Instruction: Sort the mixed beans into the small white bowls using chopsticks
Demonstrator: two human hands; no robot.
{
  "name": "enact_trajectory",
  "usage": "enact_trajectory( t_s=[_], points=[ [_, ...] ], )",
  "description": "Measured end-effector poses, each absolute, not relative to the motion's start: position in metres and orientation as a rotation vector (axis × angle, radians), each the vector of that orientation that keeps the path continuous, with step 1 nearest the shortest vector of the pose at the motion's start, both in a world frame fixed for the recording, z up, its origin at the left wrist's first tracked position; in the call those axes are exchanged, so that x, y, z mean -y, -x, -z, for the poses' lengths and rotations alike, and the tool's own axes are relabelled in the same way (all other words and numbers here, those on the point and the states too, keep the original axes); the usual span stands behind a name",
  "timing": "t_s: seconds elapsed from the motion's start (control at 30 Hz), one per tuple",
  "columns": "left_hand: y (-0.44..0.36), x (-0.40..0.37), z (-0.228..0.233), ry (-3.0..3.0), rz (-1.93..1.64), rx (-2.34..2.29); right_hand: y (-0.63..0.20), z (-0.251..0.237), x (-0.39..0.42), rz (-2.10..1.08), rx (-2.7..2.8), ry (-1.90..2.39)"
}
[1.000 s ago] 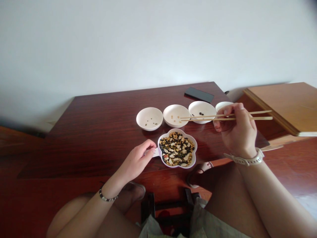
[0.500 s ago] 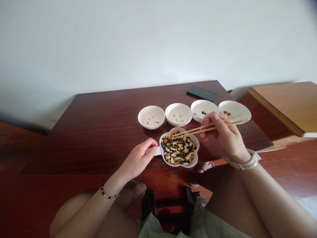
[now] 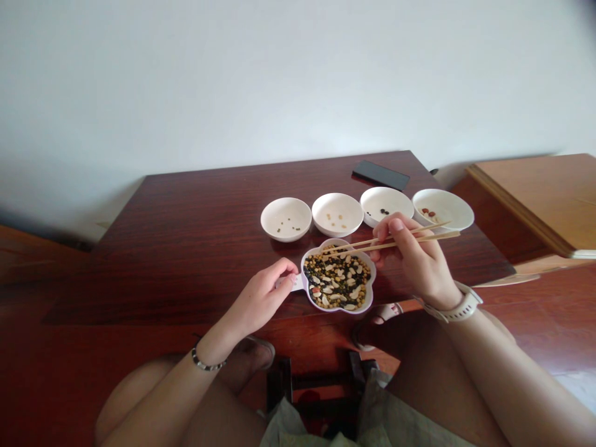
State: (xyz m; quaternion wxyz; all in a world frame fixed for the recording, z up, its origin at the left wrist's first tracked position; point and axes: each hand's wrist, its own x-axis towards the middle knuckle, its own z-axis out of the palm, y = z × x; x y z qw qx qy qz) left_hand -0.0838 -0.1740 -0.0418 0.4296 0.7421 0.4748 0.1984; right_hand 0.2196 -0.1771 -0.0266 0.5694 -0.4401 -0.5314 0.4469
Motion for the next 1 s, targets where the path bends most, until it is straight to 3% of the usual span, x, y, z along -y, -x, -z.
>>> enact_trajectory(
  t_s=[0.7,1.0],
  points=[
    [0.084,0.174,0.043,-1.876,-0.497,-1.199,-0.22,0.024,0.178,-1.076,1.15,0.986],
    [0.088,0.175,0.044,-1.867,-0.509,-1.197,-0.222,0.027,0.167,-0.8,0.939,0.95]
  ],
)
